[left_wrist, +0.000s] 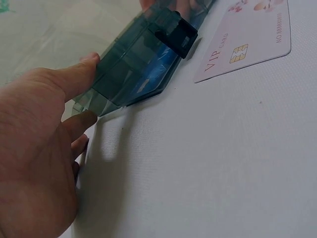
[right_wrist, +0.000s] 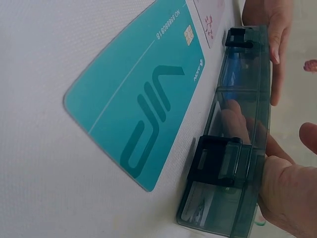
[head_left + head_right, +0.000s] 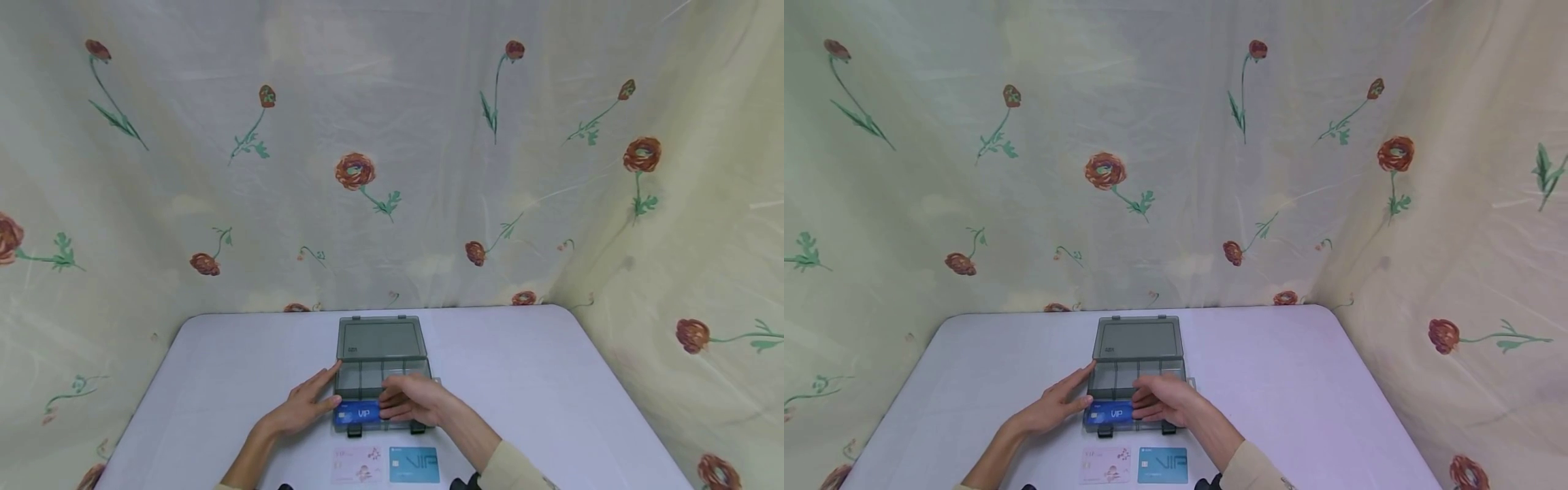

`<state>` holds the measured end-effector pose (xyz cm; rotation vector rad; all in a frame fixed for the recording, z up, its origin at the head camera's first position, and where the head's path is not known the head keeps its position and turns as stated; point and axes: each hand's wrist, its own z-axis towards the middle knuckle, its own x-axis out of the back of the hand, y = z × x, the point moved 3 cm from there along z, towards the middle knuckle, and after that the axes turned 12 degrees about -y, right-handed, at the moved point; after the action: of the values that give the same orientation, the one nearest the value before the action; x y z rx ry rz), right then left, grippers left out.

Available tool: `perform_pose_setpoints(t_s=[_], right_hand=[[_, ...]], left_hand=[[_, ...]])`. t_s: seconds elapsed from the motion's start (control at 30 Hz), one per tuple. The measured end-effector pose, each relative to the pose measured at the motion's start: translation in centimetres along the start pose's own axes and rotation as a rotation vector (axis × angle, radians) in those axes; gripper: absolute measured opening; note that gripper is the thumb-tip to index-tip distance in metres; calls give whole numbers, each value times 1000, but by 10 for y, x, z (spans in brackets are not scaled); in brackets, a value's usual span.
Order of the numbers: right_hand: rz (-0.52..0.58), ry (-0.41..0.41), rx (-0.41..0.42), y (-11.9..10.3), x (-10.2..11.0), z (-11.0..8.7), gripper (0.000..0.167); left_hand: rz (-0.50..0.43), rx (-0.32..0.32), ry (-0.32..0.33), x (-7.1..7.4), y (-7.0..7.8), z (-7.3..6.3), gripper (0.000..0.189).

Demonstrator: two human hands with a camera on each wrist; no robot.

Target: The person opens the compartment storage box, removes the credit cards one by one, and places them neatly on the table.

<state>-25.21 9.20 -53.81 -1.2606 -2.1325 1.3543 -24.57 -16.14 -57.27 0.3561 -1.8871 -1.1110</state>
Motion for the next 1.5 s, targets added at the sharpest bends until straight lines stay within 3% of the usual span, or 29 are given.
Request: perform_pose_setpoints(t_s=[0.37, 0.73, 1.2, 1.5], right_hand=[[14, 4, -3, 0, -1, -1, 48], [16, 10, 2, 3, 0, 1, 47], [18, -14, 9, 1, 3, 1, 48], [4, 10, 3, -2, 3, 3, 46]], left_hand=[[9, -57, 45, -2, -4, 0, 66], [11, -8, -5, -1, -5, 3, 69], [40, -23, -78, 2, -3, -2, 117], [24, -6, -64, 0, -2, -2, 115]])
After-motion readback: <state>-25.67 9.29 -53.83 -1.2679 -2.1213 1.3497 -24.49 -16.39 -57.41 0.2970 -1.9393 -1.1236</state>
